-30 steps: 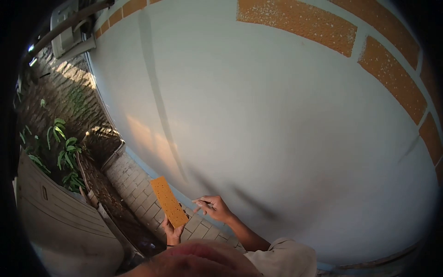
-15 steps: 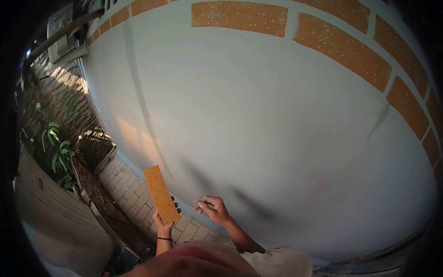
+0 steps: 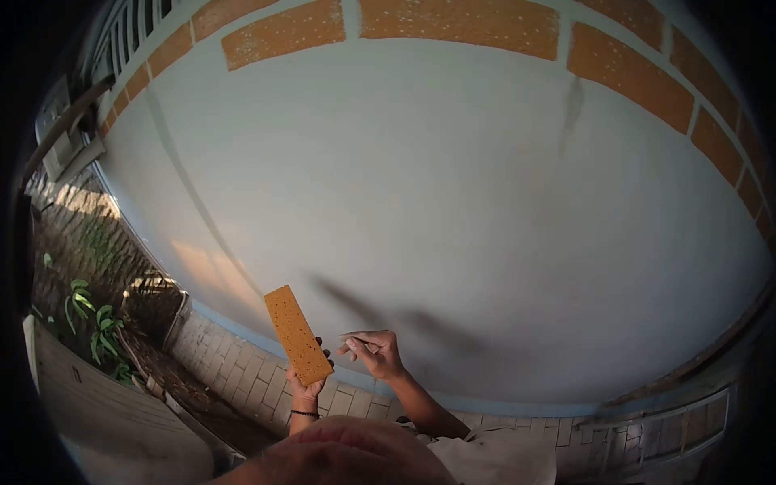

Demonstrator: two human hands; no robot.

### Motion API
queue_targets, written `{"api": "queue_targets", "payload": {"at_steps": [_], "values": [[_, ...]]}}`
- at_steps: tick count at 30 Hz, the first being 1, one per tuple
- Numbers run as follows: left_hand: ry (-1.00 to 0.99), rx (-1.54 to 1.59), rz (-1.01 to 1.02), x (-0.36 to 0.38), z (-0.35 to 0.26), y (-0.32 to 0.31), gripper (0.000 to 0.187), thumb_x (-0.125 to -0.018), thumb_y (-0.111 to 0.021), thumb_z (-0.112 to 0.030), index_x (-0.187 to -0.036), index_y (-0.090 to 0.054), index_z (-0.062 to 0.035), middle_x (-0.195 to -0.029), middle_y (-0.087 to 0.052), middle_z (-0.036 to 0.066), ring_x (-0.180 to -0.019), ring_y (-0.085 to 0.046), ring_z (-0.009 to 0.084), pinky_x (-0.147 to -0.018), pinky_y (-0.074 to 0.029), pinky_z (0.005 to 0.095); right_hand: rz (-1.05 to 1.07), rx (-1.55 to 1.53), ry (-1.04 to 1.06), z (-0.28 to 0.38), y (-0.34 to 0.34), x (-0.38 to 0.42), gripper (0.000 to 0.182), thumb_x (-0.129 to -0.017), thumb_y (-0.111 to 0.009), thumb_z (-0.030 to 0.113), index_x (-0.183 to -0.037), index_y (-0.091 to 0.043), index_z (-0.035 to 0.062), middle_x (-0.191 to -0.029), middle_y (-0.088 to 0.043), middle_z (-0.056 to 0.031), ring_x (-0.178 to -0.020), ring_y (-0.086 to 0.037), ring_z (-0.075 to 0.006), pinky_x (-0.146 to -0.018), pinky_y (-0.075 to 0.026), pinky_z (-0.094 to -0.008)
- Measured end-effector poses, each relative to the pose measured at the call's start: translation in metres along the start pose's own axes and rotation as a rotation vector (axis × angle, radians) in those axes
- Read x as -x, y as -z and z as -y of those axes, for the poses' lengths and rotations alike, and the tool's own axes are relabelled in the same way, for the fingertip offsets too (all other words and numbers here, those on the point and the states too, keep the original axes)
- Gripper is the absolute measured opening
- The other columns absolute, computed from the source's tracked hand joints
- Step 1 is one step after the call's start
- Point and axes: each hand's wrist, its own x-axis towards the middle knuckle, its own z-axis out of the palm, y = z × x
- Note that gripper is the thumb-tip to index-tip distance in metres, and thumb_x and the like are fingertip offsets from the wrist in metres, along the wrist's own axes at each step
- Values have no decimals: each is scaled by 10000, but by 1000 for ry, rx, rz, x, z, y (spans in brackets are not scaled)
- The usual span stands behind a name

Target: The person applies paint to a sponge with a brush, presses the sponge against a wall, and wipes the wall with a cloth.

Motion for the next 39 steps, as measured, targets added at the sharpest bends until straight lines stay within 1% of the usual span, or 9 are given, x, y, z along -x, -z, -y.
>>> {"api": "queue_targets", "payload": {"at_steps": [4, 5, 8, 9, 16, 22, 27, 32, 39], "values": [[74, -141, 42, -18, 20, -9, 802, -848, -813, -275, -1494, -406, -30, -1422, -561, 174, -1271, -606, 357, -1080, -518, 533, -144, -29, -23, 10, 30, 18, 215, -1011, -612, 97, -1004, -734, -79, -694, -678, -91, -605, -656, -160, -572, -527, -302], [88, -146, 53, -20, 26, -14, 805, -844, -818, -271, -1491, -407, -29, -1421, -564, 172, -1271, -608, 351, -1082, -516, 529, -173, -129, -10, 14, 36, 21, 237, -1012, -576, 131, -858, -692, -7, -622, -618, -66, -528, -586, -155, -523, -478, -298], [149, -151, 97, -29, 41, -39, 814, -837, -829, -269, -1487, -407, -22, -1414, -576, 169, -1269, -612, 340, -1087, -510, 521, -271, -430, -10, 41, 41, 26, 324, -1025, -522, 202, -726, -551, 82, -550, -534, -49, -463, -489, -150, -491, -413, -299], [182, -144, 114, -31, 43, -51, 818, -837, -829, -273, -1487, -405, -17, -1409, -581, 169, -1269, -612, 341, -1088, -508, 519, -269, -296, -4, 42, 46, 29, 411, -1063, -459, 288, -683, -430, 133, -490, -453, -42, -427, -423, -150, -497, -382, -303], [480, -132, 316, -57, 74, -89, 838, -845, -820, -302, -1505, -390, -15, -1403, -586, 164, -1279, -607, 325, -1080, -509, 488, -545, -204, 93, 47, 67, 51, 459, -1091, -452, 325, -673, -412, 139, -459, -413, -41, -403, -386, -155, -512, -393, -317], [774, -84, 326, -71, 127, -125, 806, -860, -790, -306, -1512, -392, -47, -1402, -571, 130, -1292, -587, 293, -1093, -488, 459, -923, -230, 301, 66, 82, 75, 352, -1076, -446, 317, -837, -569, 90, -606, -562, -72, -507, -479, -175, -537, -404, -310], [1079, -59, 379, -76, 139, -114, 616, -966, -626, -360, -1475, -458, -56, -1397, -582, 135, -1271, -587, 310, -1069, -489, 484, -1146, -147, 529, 71, 75, 105, 325, -1033, -452, 286, -1000, -652, 31, -656, -603, -76, -541, -482, -181, -579, -407, -326], [1379, 165, 102, -91, 121, -80, 483, -1046, -446, -354, -1410, -534, -49, -1354, -604, 163, -1201, -597, 363, -1020, -479, 521, -1434, 95, 730, 40, 45, 121, 345, -1039, -451, 296, -949, -639, 22, -658, -614, -85, -550, -503, -169, -563, -408, -298], [1622, 35, 92, -106, 53, -42, 469, -1050, -418, -399, -1373, -574, -96, -1275, -623, 136, -1118, -599, 329, -916, -467, 498, -1953, 392, 567, -69, -40, 131, 449, -1066, -499, 370, -722, -529, 82, -577, -508, -47, -527, -479, -145, -541, -394, -291]]}}
